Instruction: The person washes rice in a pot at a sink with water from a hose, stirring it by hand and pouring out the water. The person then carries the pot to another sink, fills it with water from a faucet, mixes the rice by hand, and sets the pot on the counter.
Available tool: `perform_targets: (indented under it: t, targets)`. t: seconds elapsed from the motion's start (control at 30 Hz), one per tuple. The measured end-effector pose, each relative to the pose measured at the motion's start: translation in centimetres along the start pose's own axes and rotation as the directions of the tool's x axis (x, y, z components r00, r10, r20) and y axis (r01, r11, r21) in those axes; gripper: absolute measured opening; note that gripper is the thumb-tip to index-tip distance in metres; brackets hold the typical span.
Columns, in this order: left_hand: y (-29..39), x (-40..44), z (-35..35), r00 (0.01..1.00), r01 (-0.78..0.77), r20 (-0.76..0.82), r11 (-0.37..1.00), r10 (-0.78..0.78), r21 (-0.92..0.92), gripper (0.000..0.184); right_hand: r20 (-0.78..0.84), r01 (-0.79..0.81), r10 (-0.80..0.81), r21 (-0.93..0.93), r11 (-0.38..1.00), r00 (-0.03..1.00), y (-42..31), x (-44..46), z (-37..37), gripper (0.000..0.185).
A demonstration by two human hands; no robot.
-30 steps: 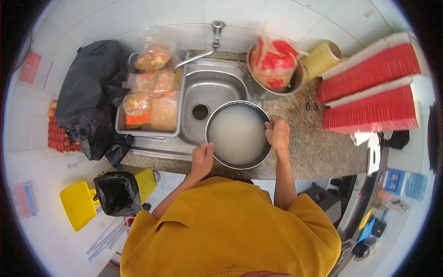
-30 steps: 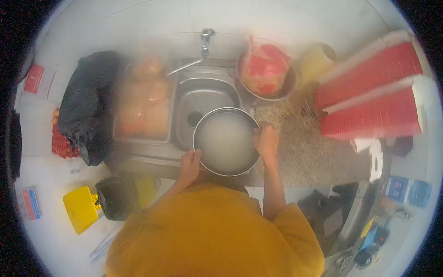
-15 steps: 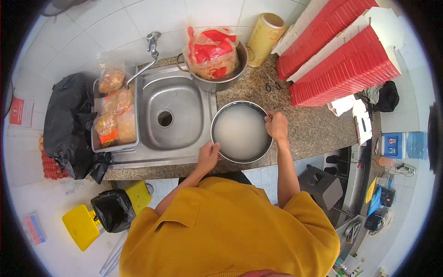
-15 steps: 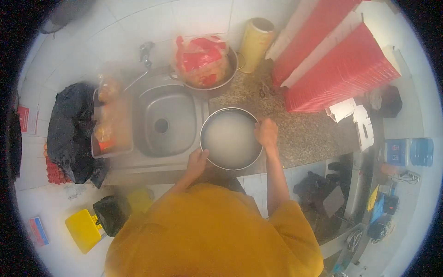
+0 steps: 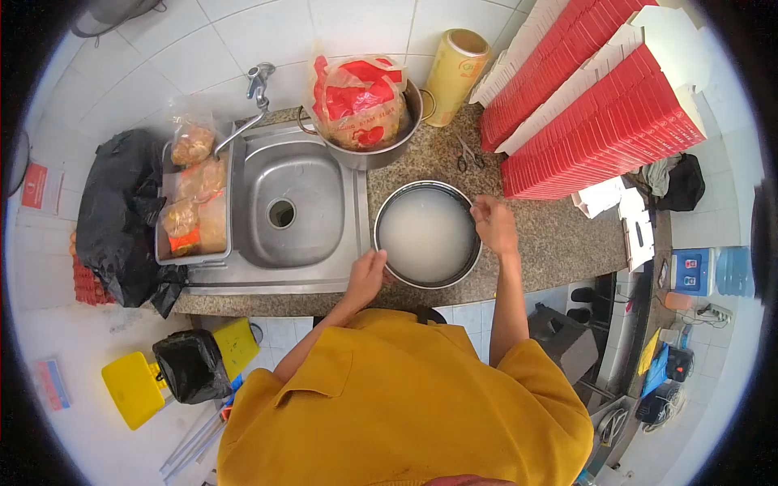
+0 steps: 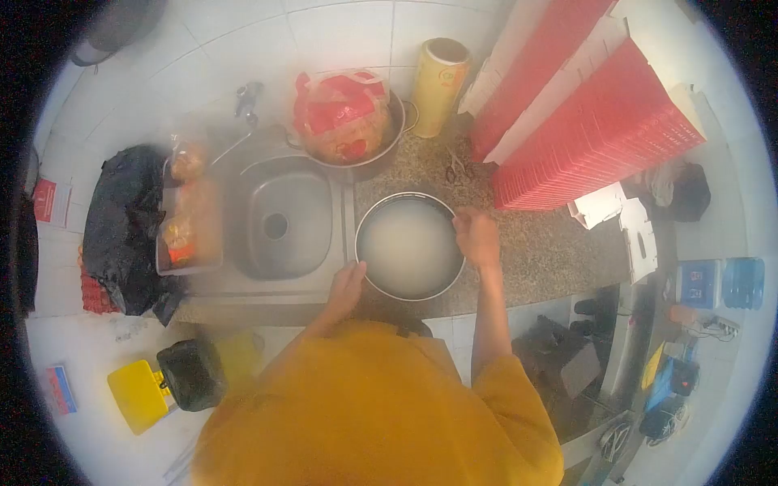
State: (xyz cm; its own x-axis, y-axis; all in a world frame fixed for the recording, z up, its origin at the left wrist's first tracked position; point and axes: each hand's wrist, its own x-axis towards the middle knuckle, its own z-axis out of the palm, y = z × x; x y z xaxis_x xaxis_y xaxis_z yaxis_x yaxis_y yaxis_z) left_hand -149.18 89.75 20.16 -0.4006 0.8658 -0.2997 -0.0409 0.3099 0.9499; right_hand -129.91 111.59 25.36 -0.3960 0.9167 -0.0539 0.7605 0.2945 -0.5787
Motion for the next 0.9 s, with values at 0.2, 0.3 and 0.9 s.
perform_targets:
  t: [0.2,0.3,0.9]
  targets:
    - [-1.0,-2.1,0.0,1.0,0.024,0.018,0.992,-0.022,-0.126,0.031,-0.089,0.262,-0.26,0.013,0.965,0.962,-2.7,-1.4,1.2,0.024]
    - [-0.8,-2.2,0.1,0.999,-0.028,0.035,0.997,0.031,-0.073,0.029,0.104,0.246,-0.241,-0.034,0.969,0.965,-3.0,-1.2,4.1,0.031]
    - [-4.3,-0.7,2.5,0.979,-0.15,-0.142,0.988,0.145,-0.028,0.021,0.355,0.227,-0.106,-0.321,0.919,0.929,-3.0,2.1,16.3,0.064]
